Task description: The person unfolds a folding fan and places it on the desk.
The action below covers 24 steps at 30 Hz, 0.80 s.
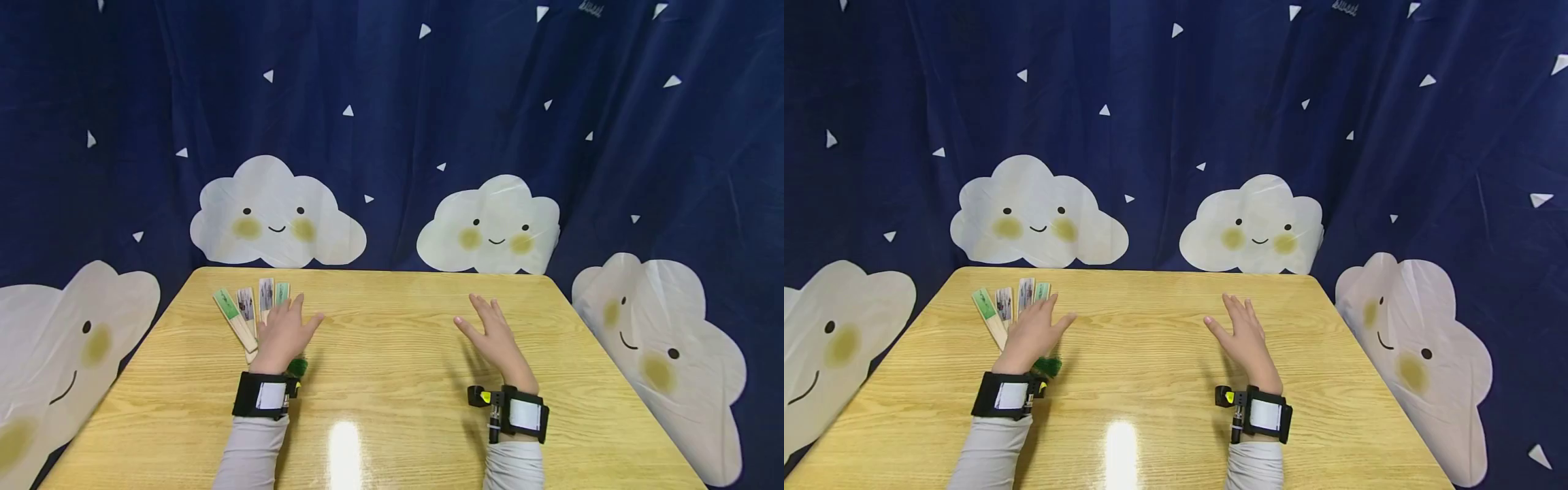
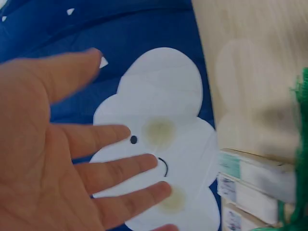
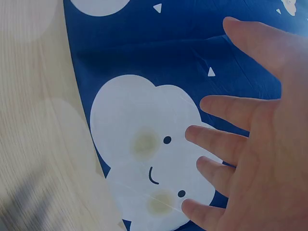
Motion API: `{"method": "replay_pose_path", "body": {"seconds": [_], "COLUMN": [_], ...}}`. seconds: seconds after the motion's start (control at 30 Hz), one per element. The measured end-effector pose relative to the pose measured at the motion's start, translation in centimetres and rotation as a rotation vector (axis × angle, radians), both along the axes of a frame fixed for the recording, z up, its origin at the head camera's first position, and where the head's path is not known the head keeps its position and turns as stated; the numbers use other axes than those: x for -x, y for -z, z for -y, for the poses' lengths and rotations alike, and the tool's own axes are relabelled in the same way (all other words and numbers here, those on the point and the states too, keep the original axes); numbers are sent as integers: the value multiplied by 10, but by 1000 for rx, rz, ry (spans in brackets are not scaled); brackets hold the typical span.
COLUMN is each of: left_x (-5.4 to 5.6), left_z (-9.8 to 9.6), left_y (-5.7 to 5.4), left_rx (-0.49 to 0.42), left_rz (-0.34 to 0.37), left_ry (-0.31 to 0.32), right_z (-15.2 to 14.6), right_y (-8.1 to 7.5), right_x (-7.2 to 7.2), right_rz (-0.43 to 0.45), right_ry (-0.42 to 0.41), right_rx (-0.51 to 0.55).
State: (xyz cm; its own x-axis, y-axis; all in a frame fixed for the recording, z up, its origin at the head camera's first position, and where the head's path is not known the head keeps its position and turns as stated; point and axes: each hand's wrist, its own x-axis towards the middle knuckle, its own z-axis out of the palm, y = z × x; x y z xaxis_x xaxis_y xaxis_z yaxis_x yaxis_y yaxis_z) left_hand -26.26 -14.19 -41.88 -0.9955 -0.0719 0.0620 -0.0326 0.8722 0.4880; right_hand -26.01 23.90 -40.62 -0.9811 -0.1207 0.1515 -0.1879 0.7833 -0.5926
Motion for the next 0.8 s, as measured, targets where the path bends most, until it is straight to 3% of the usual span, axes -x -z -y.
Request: {"method": "replay_pose_path", "body": {"seconds": [0.2,0.4,0.8], "left_x": [3,4,5], "left_z": [7,14,17], "left_y": [17,36,48], "left_rx": [9,14,-22], "left_rz": [-29,61,89], "left_ry": [-49,-80,-195], "right_z": [2,3,3], "right_y": [0,3,4], "right_x": [1,1,3], "right_rz": [12,23,38], "right_ry": [-7,-8,-27], "right_rx": [0,-9,-6]}}
